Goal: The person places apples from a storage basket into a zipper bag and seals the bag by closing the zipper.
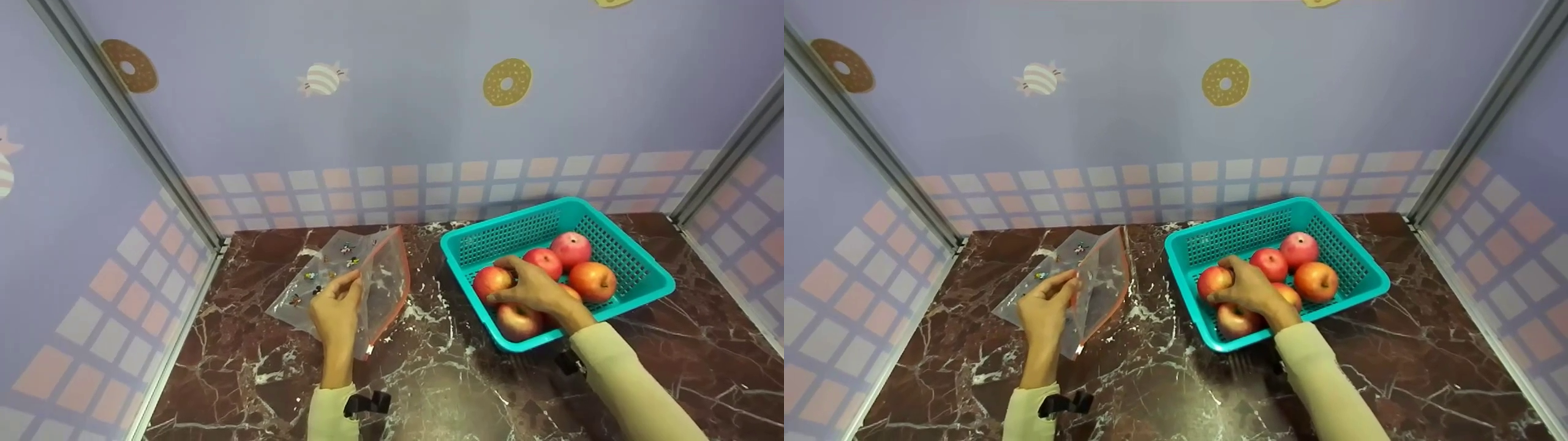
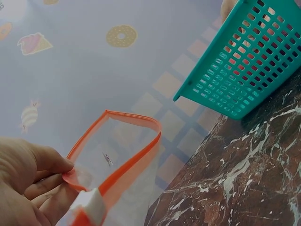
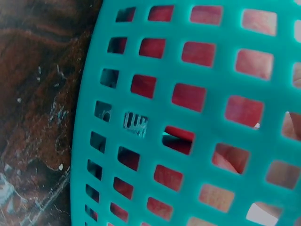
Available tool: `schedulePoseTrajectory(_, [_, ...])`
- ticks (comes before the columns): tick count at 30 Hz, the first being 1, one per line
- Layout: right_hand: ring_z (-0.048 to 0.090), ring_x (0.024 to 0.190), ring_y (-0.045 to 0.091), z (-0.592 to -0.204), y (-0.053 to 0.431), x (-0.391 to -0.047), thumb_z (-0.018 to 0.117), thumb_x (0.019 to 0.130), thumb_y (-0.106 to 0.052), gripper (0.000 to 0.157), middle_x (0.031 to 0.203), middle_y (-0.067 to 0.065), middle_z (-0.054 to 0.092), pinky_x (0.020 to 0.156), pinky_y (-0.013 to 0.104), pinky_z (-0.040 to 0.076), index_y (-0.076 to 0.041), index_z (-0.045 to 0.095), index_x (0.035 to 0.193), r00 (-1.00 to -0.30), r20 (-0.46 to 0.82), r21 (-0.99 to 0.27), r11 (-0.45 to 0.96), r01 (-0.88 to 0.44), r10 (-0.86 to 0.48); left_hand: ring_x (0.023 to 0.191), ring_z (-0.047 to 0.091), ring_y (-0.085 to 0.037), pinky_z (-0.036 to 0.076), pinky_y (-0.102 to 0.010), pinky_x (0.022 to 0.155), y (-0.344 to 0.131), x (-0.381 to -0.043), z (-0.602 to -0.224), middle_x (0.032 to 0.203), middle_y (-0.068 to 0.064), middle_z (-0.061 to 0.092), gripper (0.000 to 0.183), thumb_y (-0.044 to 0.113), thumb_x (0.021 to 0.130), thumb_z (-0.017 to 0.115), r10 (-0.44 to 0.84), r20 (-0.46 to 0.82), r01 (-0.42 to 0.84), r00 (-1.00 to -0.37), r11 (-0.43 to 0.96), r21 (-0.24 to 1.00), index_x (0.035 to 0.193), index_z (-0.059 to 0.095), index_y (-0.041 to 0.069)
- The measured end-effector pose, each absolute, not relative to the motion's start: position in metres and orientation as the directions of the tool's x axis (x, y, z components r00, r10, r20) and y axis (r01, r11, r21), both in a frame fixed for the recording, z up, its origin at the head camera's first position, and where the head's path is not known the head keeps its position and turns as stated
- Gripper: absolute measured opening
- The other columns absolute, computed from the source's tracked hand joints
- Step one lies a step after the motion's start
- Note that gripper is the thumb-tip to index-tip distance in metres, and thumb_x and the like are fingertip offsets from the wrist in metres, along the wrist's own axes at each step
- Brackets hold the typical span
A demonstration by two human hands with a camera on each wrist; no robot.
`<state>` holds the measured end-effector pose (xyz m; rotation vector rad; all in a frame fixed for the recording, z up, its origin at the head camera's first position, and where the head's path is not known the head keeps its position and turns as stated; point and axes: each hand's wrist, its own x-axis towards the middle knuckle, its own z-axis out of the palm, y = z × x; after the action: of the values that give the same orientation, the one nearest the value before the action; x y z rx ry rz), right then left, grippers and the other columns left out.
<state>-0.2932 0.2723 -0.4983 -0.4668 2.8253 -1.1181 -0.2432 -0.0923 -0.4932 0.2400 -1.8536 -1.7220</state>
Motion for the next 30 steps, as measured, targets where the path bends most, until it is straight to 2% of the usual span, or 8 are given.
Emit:
schedulePoseTrajectory(5, [0.066, 0.113, 0.036, -0.498, 0.272, -0.294, 0.094, 0.084, -0.034, 0.081, 0.134, 0.021, 0.066, 0.099, 0.057, 0.055, 0.001, 0.056, 0.145, -0.958, 0.086, -0.687, 0.680, -0.256, -0.273, 0.080, 0.077, -0.027, 0.060, -0.016, 0.065, -0.093, -0.241, -0.491, 0.093, -0.016, 0.079, 0.013, -0.005, 0.087, 0.080, -0.506, 0.292, 0.235, -0.811, 0.175, 0.956, 0.099, 0.083, -0.002])
schedulePoseTrajectory(8, [0.066, 0.115, 0.037, -0.498, 0.272, -0.294, 0.093, 0.084, -0.032, 0.081, 0.134, 0.023, 0.065, 0.099, 0.055, 0.055, 0.002, 0.054, 0.146, -0.960, 0.105, -0.712, 0.655, -0.254, -0.258, 0.074, 0.076, -0.023, 0.060, -0.021, 0.061, -0.094, -0.240, -0.490, 0.088, -0.011, 0.079, 0.011, -0.002, 0.087, 0.082, -0.493, 0.344, 0.211, -0.799, 0.306, 0.928, 0.098, 0.084, 0.001])
schedulePoseTrajectory(13, [0.066, 0.115, 0.037, -0.499, 0.271, -0.292, 0.092, 0.087, -0.031, 0.079, 0.132, 0.022, 0.067, 0.099, 0.054, 0.056, 0.002, 0.053, 0.147, -0.962, 0.117, -0.735, 0.630, -0.252, -0.247, 0.065, 0.073, -0.019, 0.060, -0.041, 0.058, -0.097, -0.237, -0.489, 0.079, -0.002, 0.078, 0.005, 0.010, 0.087, 0.087, -0.451, 0.466, 0.149, -0.761, 0.578, 0.802, 0.090, 0.084, 0.007])
schedulePoseTrajectory(15, [0.065, 0.115, 0.036, -0.499, 0.271, -0.291, 0.091, 0.087, -0.032, 0.078, 0.132, 0.021, 0.067, 0.099, 0.054, 0.055, 0.001, 0.053, 0.147, -0.962, 0.120, -0.735, 0.629, -0.253, -0.247, 0.062, 0.071, -0.020, 0.059, -0.045, 0.056, -0.099, -0.235, -0.487, 0.076, -0.001, 0.078, 0.006, 0.014, 0.086, 0.088, -0.441, 0.491, 0.129, -0.751, 0.631, 0.765, 0.088, 0.085, 0.009])
schedulePoseTrajectory(17, [0.065, 0.116, 0.036, -0.498, 0.270, -0.291, 0.091, 0.087, -0.033, 0.078, 0.132, 0.021, 0.067, 0.100, 0.054, 0.055, -0.001, 0.054, 0.148, -0.963, 0.120, -0.738, 0.627, -0.250, -0.243, 0.061, 0.071, -0.021, 0.058, -0.044, 0.054, -0.101, -0.234, -0.485, 0.076, -0.001, 0.078, 0.005, 0.014, 0.086, 0.089, -0.435, 0.486, 0.124, -0.758, 0.635, 0.762, 0.087, 0.086, 0.010])
schedulePoseTrajectory(20, [0.064, 0.118, 0.037, -0.497, 0.269, -0.290, 0.092, 0.087, -0.034, 0.079, 0.133, 0.021, 0.066, 0.101, 0.054, 0.054, -0.001, 0.054, 0.149, -0.964, 0.118, -0.747, 0.619, -0.243, -0.237, 0.063, 0.074, -0.023, 0.063, -0.036, 0.055, -0.103, -0.233, -0.481, 0.081, -0.008, 0.079, 0.006, 0.005, 0.088, 0.085, -0.418, 0.387, 0.155, -0.822, 0.490, 0.858, 0.094, 0.085, 0.004])
schedulePoseTrajectory(24, [0.064, 0.121, 0.036, -0.495, 0.269, -0.290, 0.091, 0.087, -0.034, 0.081, 0.136, 0.020, 0.065, 0.102, 0.054, 0.055, -0.001, 0.053, 0.150, -0.967, 0.116, -0.771, 0.593, -0.232, -0.228, 0.075, 0.078, -0.028, 0.065, -0.027, 0.060, -0.101, -0.234, -0.478, 0.096, -0.020, 0.079, 0.019, -0.007, 0.090, 0.077, -0.376, 0.183, 0.133, -0.908, 0.155, 0.979, 0.109, 0.080, -0.005])
schedulePoseTrajectory(30, [0.066, 0.122, 0.032, -0.491, 0.269, -0.288, 0.089, 0.090, -0.032, 0.080, 0.145, 0.016, 0.061, 0.097, 0.039, 0.059, -0.003, 0.050, 0.153, -0.967, 0.144, -0.830, 0.506, -0.235, -0.212, 0.083, 0.078, -0.027, 0.067, -0.031, 0.071, -0.091, -0.237, -0.478, 0.106, -0.029, 0.075, 0.030, -0.014, 0.089, 0.074, -0.337, 0.081, 0.133, -0.938, -0.133, 0.982, 0.119, 0.073, -0.013])
